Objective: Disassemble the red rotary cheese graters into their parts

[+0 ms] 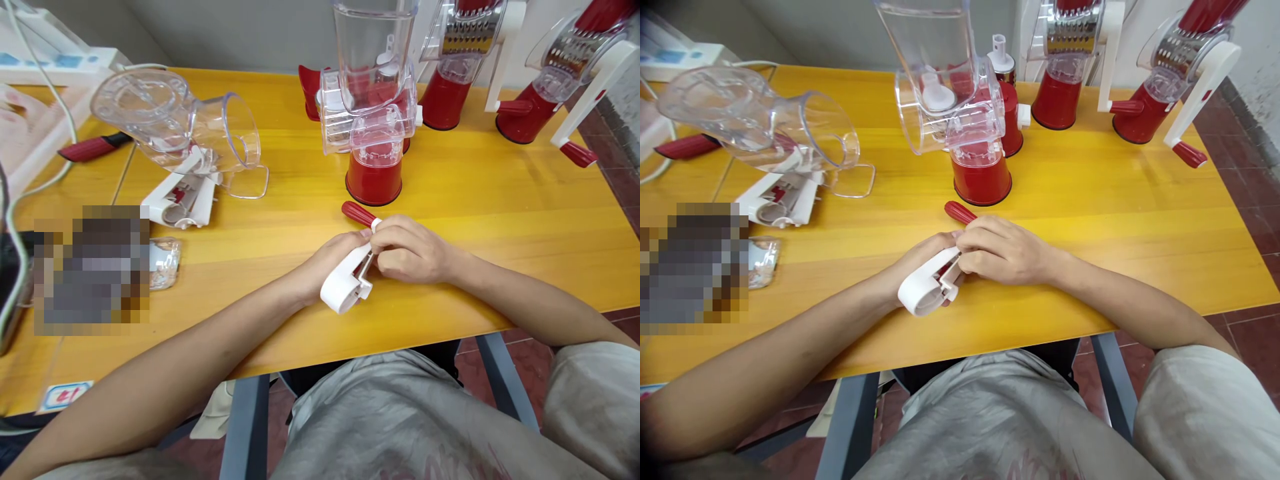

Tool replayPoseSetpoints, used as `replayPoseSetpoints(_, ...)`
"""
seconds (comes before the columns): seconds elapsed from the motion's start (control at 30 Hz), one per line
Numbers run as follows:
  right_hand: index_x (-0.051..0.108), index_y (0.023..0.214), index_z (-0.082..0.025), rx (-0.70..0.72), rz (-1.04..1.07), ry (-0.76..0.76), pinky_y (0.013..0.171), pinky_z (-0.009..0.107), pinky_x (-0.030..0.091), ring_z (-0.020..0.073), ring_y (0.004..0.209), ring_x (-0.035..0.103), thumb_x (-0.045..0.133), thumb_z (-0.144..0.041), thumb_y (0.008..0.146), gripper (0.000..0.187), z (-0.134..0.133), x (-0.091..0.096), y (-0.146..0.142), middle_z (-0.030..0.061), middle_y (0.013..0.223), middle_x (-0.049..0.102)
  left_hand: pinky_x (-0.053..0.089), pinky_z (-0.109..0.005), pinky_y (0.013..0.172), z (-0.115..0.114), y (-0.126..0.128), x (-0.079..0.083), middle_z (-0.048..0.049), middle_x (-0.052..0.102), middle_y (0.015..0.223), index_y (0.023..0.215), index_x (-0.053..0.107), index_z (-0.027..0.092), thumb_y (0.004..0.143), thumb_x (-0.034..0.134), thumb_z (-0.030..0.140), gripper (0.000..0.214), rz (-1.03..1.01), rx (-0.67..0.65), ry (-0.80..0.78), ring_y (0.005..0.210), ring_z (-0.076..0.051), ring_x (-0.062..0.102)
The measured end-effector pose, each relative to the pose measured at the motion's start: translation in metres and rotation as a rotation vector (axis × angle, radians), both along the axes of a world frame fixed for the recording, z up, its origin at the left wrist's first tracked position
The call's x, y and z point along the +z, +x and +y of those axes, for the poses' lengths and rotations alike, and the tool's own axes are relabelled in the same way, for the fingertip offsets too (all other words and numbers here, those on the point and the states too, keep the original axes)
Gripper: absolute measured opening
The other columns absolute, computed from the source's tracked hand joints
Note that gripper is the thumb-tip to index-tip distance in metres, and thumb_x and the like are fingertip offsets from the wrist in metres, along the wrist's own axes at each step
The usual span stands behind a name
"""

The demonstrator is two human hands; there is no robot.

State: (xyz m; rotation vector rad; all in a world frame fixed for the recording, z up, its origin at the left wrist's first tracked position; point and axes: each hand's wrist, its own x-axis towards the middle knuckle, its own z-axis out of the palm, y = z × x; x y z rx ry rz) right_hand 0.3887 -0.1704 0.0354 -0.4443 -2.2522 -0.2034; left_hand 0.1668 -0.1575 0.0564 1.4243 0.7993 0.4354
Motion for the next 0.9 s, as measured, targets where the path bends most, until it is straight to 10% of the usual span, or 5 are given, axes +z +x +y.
replayPoseSetpoints(0.23,0.063,0.143,-0.024,-0.025,0.115,-0.158,0.11,0.037,0.067,0.0164,0.126,0.073,0.07,-0.022,0.106,0.037,0.009,-0.009,0.009,0.0077,0.13,0.077,0.053,-0.031,0.041,0.003,-0.008,-0.021,-0.0089,0.066,0.054,0.074,0.059,0.022,0.106,0.029,0.101,0.091,-0.194,-0.189,-0.298,0.044,-0.022,0.067)
replayPoseSetpoints(0.47,0.058,0.142,-0.024,-0.089,0.773,-1.208,0.091,0.025,0.07,0.0113,0.104,0.076,0.097,-0.057,0.085,0.076,0.003,-0.004,0.003,0.006,0.126,0.077,0.069,-0.04,0.092,0.001,-0.02,-0.01,-0.0144,0.086,0.115,0.144,0.077,0.019,0.11,0.076,0.064,0.056,-0.017,0.252,0.982,0.101,-0.028,0.083)
replayPoseSetpoints(0.6,0.055,0.138,-0.025,-0.049,0.827,-1.492,0.091,0.028,0.072,0.0124,0.101,0.076,0.106,-0.062,0.07,0.093,-0.002,-0.007,-0.007,0.0045,0.121,0.077,0.063,-0.053,0.112,0.001,-0.019,-0.012,-0.0223,0.078,0.145,0.184,0.036,0.018,0.103,0.082,0.062,0.102,0.382,0.101,1.159,0.131,-0.041,0.077)
replayPoseSetpoints(0.73,0.047,0.146,-0.029,-0.185,0.843,-1.331,0.094,0.032,0.071,0.0148,0.104,0.074,0.098,-0.074,0.075,0.098,0.006,-0.013,0.003,0.0044,0.122,0.074,0.061,-0.035,0.079,0.004,-0.023,-0.017,-0.0027,0.079,0.082,0.172,0.055,0.017,0.102,0.066,0.027,0.072,0.479,0.021,1.141,0.072,-0.026,0.076)
replayPoseSetpoints(0.9,0.053,0.151,-0.03,-0.291,0.513,-0.614,0.129,0.054,0.058,0.0274,0.143,0.064,0.094,-0.077,0.079,0.095,0.023,-0.012,0.035,0.0103,0.148,0.065,0.053,-0.03,0.068,0.015,-0.031,-0.016,-0.0064,0.09,0.101,0.143,0.08,0.018,0.108,0.068,0.045,0.046,0.345,0.046,1.089,0.069,-0.02,0.077)
